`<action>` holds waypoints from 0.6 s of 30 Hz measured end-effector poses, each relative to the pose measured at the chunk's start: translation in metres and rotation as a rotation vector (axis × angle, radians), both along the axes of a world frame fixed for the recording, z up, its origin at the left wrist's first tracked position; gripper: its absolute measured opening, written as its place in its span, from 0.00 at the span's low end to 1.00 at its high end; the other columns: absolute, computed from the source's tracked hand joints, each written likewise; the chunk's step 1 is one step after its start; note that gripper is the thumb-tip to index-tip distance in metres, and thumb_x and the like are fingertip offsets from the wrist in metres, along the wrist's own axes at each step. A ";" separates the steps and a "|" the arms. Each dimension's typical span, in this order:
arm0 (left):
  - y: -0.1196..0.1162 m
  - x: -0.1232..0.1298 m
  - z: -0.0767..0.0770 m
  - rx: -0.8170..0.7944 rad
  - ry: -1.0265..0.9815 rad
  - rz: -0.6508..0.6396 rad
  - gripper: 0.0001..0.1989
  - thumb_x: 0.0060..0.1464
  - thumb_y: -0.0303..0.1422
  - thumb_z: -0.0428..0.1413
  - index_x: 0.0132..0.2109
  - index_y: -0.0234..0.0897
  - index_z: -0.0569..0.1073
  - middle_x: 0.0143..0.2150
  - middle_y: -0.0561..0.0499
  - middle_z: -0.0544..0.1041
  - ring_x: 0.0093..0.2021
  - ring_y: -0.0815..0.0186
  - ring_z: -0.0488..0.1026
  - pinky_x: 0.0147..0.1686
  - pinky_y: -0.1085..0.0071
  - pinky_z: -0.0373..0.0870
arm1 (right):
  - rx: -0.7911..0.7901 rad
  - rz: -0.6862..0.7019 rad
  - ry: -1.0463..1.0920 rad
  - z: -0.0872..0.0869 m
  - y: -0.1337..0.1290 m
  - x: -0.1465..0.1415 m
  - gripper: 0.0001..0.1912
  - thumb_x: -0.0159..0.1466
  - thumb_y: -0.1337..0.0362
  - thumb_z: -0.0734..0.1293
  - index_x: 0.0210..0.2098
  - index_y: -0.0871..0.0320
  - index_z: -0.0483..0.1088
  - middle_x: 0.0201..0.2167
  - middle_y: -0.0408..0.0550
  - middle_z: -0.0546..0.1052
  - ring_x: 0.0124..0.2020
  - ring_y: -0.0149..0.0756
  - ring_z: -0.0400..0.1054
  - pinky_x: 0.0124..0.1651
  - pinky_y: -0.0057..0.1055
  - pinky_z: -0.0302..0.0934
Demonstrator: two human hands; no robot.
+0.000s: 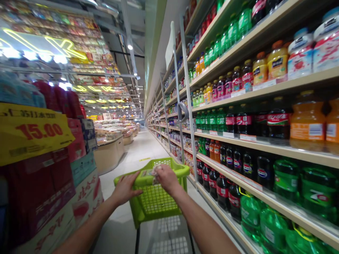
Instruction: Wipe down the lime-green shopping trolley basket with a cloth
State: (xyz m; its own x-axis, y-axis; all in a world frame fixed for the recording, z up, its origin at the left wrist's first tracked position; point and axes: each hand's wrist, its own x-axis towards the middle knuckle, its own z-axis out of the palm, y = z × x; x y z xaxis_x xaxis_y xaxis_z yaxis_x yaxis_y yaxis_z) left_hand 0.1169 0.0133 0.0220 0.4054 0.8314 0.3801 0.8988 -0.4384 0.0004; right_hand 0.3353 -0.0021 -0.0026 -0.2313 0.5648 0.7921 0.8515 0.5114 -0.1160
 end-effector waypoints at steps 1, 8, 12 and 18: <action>0.000 0.001 -0.001 0.012 0.001 0.000 0.37 0.41 0.44 0.55 0.58 0.37 0.57 0.53 0.45 0.68 0.53 0.56 0.62 0.56 0.57 0.48 | 0.035 -0.037 0.044 -0.005 0.000 0.023 0.11 0.59 0.69 0.59 0.41 0.56 0.68 0.42 0.50 0.70 0.44 0.37 0.62 0.46 0.34 0.59; -0.006 0.010 -0.005 0.064 0.005 0.039 0.37 0.42 0.45 0.55 0.58 0.36 0.58 0.50 0.45 0.70 0.51 0.55 0.63 0.56 0.56 0.48 | 0.137 -0.166 0.161 -0.020 -0.003 0.052 0.12 0.58 0.70 0.57 0.40 0.60 0.68 0.42 0.54 0.70 0.47 0.42 0.61 0.50 0.41 0.59; -0.006 0.012 -0.006 0.080 0.019 0.045 0.35 0.43 0.44 0.54 0.58 0.38 0.57 0.49 0.46 0.70 0.50 0.56 0.63 0.55 0.58 0.48 | 0.184 -0.034 0.154 -0.017 -0.008 0.001 0.11 0.57 0.67 0.60 0.40 0.58 0.67 0.44 0.53 0.69 0.48 0.42 0.60 0.50 0.39 0.58; -0.007 0.008 -0.006 0.086 0.018 0.046 0.33 0.46 0.42 0.53 0.58 0.38 0.57 0.49 0.47 0.70 0.50 0.57 0.63 0.55 0.58 0.47 | 0.149 -0.136 0.197 -0.018 0.001 0.055 0.16 0.55 0.72 0.57 0.43 0.59 0.67 0.38 0.51 0.71 0.42 0.40 0.63 0.45 0.38 0.61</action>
State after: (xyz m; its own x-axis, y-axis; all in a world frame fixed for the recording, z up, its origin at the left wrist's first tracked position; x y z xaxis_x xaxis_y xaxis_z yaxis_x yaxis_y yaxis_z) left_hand 0.1254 0.0067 0.0162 0.3754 0.8137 0.4437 0.9173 -0.3947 -0.0522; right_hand 0.3899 -0.0009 -0.0204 0.0055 0.4539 0.8910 0.8820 0.4177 -0.2182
